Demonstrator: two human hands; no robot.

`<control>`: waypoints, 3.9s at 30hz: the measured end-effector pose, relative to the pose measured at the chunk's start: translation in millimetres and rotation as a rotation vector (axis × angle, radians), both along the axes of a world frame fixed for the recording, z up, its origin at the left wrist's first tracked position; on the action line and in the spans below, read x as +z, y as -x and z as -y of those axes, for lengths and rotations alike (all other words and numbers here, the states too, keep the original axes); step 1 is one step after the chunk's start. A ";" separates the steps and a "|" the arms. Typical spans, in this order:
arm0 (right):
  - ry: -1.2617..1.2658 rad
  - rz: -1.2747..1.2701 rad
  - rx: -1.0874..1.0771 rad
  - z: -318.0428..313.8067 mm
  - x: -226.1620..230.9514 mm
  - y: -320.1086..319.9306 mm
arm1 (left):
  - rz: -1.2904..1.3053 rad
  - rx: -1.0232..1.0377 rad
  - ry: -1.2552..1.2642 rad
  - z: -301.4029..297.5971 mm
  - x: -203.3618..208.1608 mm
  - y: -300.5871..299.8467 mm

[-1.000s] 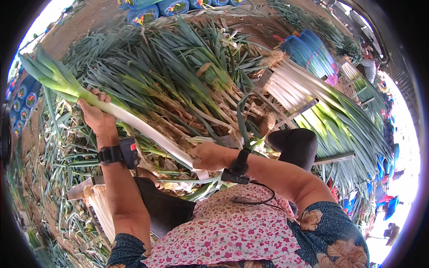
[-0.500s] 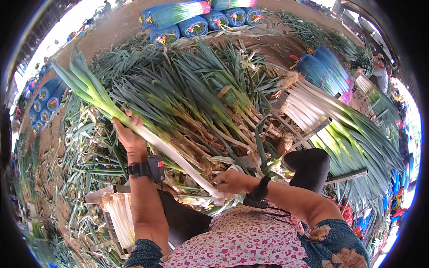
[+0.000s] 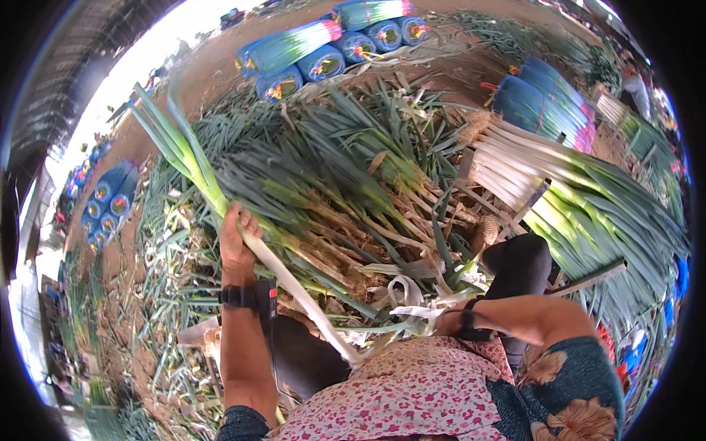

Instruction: Stripping outer leaves and cleaning leeks in a large agricultural processing hall.

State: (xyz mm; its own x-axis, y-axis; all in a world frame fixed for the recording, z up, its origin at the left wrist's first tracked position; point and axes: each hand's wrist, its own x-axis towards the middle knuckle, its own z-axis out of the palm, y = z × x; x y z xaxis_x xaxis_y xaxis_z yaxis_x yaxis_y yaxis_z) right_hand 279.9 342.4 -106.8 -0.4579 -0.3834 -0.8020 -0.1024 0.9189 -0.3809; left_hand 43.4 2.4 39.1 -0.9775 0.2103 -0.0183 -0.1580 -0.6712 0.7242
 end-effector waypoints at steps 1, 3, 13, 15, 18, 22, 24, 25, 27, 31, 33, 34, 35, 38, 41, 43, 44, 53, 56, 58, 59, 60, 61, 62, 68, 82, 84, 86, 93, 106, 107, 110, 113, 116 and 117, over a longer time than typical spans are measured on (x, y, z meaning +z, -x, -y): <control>0.200 0.010 0.102 -18.1 -1.4 -8.5 | 0.067 0.060 0.181 -11.3 6.8 -1.9; 1.139 0.011 0.380 -72.5 -27.3 -1.8 | 0.096 0.051 0.230 -53.1 21.0 -9.6; -0.197 -1.725 0.479 -66.9 284.8 117.2 | -0.466 -0.366 0.878 -253.3 52.1 -84.5; -0.457 -1.423 0.471 -104.6 298.8 111.1 | -0.540 -0.448 1.021 -282.9 66.8 -96.1; -0.386 -1.269 0.212 -174.1 304.8 73.0 | -1.021 -0.391 1.153 -319.3 66.6 -89.5; -0.417 -1.348 -0.055 -279.1 332.6 -11.5 | -1.370 -0.268 1.610 -334.5 38.0 -43.7; -0.537 -1.267 -0.209 -320.4 346.1 -54.6 | -1.400 -0.067 1.680 -339.5 23.4 -17.5; -0.622 -1.189 -0.292 -335.3 350.0 -73.3 | -1.394 0.022 1.695 -340.7 13.3 -2.7; -0.657 -1.194 -0.365 -363.5 335.0 -93.2 | -1.214 0.016 1.806 -336.7 -16.4 28.3; -0.706 -1.078 -0.612 -398.1 294.0 -103.7 | -1.053 -0.236 1.807 -367.3 -46.3 29.3; -0.707 -1.067 -0.606 -423.2 263.8 -97.1 | -1.080 -0.236 1.801 -391.3 -58.2 19.5; -0.689 -1.029 -0.639 -426.7 250.6 -88.9 | -1.113 -0.255 1.762 -400.3 -64.3 17.1; -0.669 -0.989 -0.672 -430.0 236.9 -80.0 | -1.145 -0.275 1.723 -408.7 -69.5 16.3; -0.651 -0.930 -0.658 -437.5 201.3 -46.3 | -1.119 -0.359 1.649 -433.4 -82.5 26.7; -0.686 -0.760 -0.667 -438.1 193.8 -25.7 | -1.119 -0.398 1.591 -469.8 -82.6 27.5; -0.644 -0.791 -0.679 -441.7 189.8 -28.4 | -1.136 -0.425 1.571 -494.0 -86.5 30.9; -0.650 -0.767 -0.691 -439.9 183.5 -28.8 | -1.158 -0.444 1.568 -505.6 -85.7 33.4; -0.679 -0.995 -0.527 -426.7 157.9 -42.0 | -1.385 -0.499 1.488 -589.2 -111.5 58.4; -0.703 -1.036 -0.529 -428.9 154.9 -47.6 | -1.451 -0.555 1.648 -598.4 -120.4 64.8; -0.739 -1.052 -0.538 -433.2 159.3 -53.8 | -1.379 -0.602 1.592 -602.0 -126.6 63.5; -0.745 -1.037 -0.546 -434.8 156.1 -56.7 | -1.302 -0.631 1.551 -603.7 -130.3 61.9; -0.756 -1.077 -0.543 -435.8 152.8 -57.7 | -1.384 -0.441 1.414 -604.0 -134.6 58.4; -0.767 -1.118 -0.539 -437.2 148.7 -59.4 | -1.384 -0.452 1.408 -605.5 -136.8 58.6; -0.768 -1.120 -0.521 -441.1 141.7 -62.3 | -1.332 -0.468 1.396 -606.9 -138.0 59.6; -0.748 -1.125 -0.555 -441.4 119.1 -56.3 | -1.295 -0.398 1.349 -609.8 -152.6 64.7; -0.674 -1.138 -0.565 -426.3 128.3 -57.6 | -1.220 -0.582 1.479 -507.7 -158.0 41.1; -0.637 -1.117 -0.600 -426.7 133.0 -57.1 | -1.106 -0.629 1.473 -468.3 -154.5 35.2; -0.579 -1.142 -0.641 -424.5 136.1 -57.0 | -0.984 -0.639 1.479 -425.7 -164.5 30.0; -0.658 -0.925 -0.644 -410.4 155.4 -36.6 | -0.788 -0.681 1.650 -276.1 -217.2 -0.6; -0.189 -1.159 -0.863 -313.8 103.2 -90.8 | -0.345 -0.925 1.637 -144.9 -253.3 -57.6; -0.142 -1.168 -0.884 -301.2 100.3 -98.9 | -0.351 -0.933 1.638 -139.1 -250.4 -54.1; 0.160 -0.958 -1.225 -263.9 98.9 -122.3 | 0.019 -1.266 1.792 -167.5 -125.5 -60.4; 0.421 -0.905 -1.314 -224.3 80.7 -114.5 | -0.460 -0.918 1.996 -93.0 -114.2 -38.2; 0.477 -1.058 -1.429 -210.3 58.8 -92.9 | -0.612 -0.835 2.256 -80.4 -49.0 -44.9; 0.488 -1.058 -1.435 -213.3 55.0 -85.8 | -0.450 -0.840 2.162 -72.0 -33.9 -47.5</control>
